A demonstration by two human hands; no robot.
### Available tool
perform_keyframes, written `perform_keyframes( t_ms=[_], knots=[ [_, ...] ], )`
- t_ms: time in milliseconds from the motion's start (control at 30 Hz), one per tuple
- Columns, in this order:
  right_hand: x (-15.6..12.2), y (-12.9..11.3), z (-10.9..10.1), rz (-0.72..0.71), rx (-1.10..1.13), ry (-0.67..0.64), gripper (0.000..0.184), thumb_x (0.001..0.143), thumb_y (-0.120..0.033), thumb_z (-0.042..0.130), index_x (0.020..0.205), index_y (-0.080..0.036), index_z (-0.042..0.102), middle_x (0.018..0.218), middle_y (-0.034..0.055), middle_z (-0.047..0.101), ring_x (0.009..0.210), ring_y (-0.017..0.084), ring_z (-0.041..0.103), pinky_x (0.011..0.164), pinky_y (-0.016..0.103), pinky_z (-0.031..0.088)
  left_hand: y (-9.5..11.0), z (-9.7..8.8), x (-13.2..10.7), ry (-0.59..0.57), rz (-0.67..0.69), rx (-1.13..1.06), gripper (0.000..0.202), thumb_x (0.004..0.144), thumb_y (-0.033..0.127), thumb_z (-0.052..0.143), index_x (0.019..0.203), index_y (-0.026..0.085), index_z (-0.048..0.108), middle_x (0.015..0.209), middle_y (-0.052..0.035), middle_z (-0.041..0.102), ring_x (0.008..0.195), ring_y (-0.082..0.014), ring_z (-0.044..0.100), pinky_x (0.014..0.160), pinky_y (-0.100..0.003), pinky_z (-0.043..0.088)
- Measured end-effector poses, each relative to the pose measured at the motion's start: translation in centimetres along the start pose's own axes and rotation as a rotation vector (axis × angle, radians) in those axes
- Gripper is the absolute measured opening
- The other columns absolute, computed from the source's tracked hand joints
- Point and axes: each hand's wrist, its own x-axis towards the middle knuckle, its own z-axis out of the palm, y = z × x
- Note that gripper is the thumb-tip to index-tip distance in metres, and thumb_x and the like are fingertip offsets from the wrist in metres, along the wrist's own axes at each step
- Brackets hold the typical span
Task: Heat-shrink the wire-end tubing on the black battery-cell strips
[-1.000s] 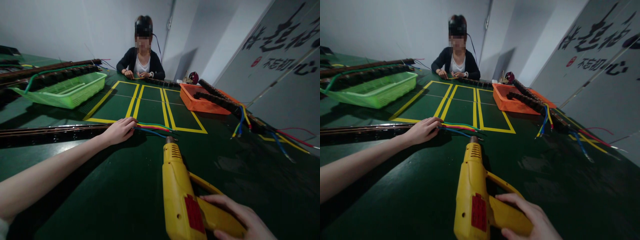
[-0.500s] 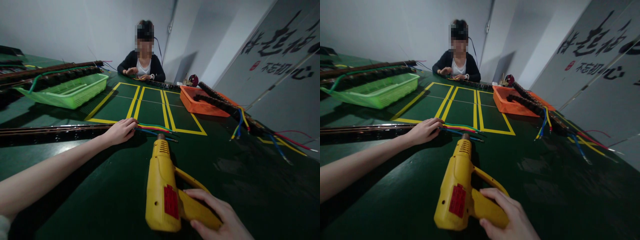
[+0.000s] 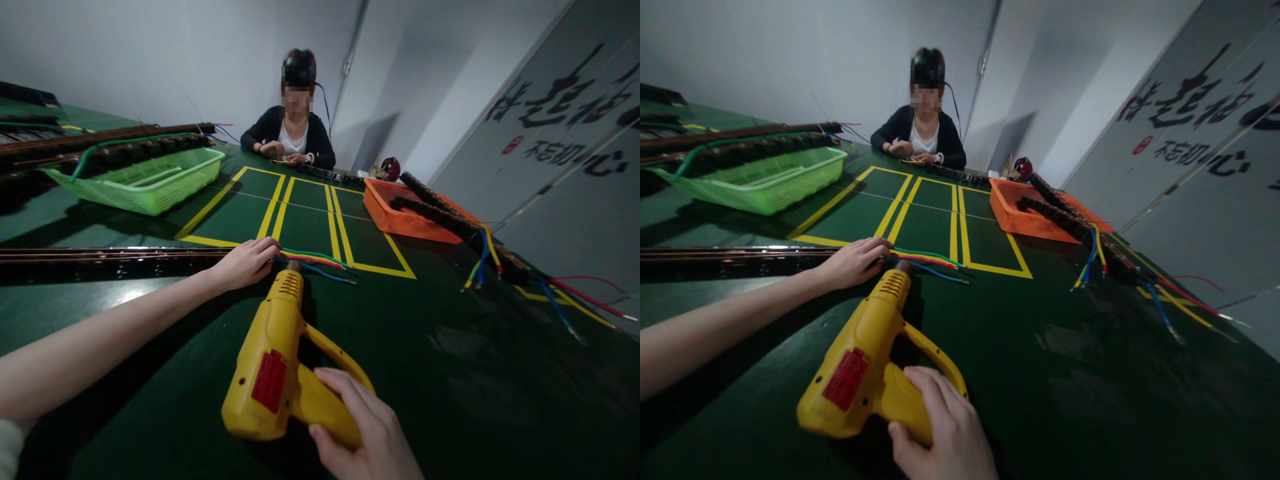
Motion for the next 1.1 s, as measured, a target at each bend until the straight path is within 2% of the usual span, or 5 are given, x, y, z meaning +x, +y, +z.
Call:
perform_keyframes(
  t_ms=[233, 467, 767, 933, 1100],
  knots=[
    [0.7, -0.6, 2.0, -0.152, -0.025, 0.082, 0.05, 0.067, -0.015, 0.054, 0.116, -0.019, 0.054, 0.114, 0.0052, 0.067, 0.105, 0.02, 0.064, 0.089, 0.027, 0.052, 0.0, -0.1, 0.0, -0.007, -0.004, -0.032, 0.022, 0.093, 0.021, 0.039, 0.112, 0.016, 0.051, 0.116, -0.0125, 0.055, 0.103, -0.0225, 0.057, 0.086, -0.036, 0.049],
    [0.5, 0.2, 2.8, -0.001, -0.028, 0.068, 0.059, 0.065, -0.025, 0.064, 0.123, -0.024, 0.056, 0.115, 0.004, 0.067, 0.103, 0.024, 0.064, 0.087, 0.033, 0.053, -0.1, 0.0, -0.1, -0.018, -0.005, -0.023, 0.022, 0.093, 0.022, 0.04, 0.112, 0.016, 0.05, 0.118, -0.0128, 0.055, 0.103, -0.0225, 0.057, 0.086, -0.036, 0.05],
    [-0.1, 1.3, -1.9, 0.207, -0.038, -0.142, 0.064, 0.063, -0.034, 0.072, 0.125, -0.022, 0.061, 0.124, 0.0052, 0.063, 0.113, 0.026, 0.06, 0.098, 0.036, 0.047, -0.1, 0.1, -0.1, -0.001, 0.008, -0.039, 0.024, 0.09, 0.018, 0.04, 0.11, 0.015, 0.052, 0.118, -0.0136, 0.055, 0.103, -0.0233, 0.056, 0.088, -0.04, 0.05],
    [-2.0, 4.2, -3.5, 0.309, -0.047, -0.14, 0.063, 0.063, -0.045, 0.074, 0.123, -0.028, 0.063, 0.129, 0.0039, 0.06, 0.119, 0.029, 0.055, 0.103, 0.041, 0.042, -0.1, 0.0, -0.1, -0.005, 0.0, -0.043, 0.024, 0.091, 0.019, 0.039, 0.111, 0.016, 0.051, 0.118, -0.0124, 0.055, 0.104, -0.0227, 0.056, 0.089, -0.04, 0.05],
    [-4.6, 7.7, -4.8, 0.377, -0.006, -0.065, 0.063, 0.065, -0.051, 0.072, 0.123, -0.03, 0.063, 0.13, 0.0043, 0.059, 0.12, 0.03, 0.054, 0.102, 0.043, 0.042, -0.2, 0.1, -0.2, -0.013, -0.003, -0.037, 0.021, 0.092, 0.021, 0.038, 0.109, 0.017, 0.05, 0.119, -0.0114, 0.054, 0.105, -0.0229, 0.056, 0.089, -0.039, 0.05]
  ],
)
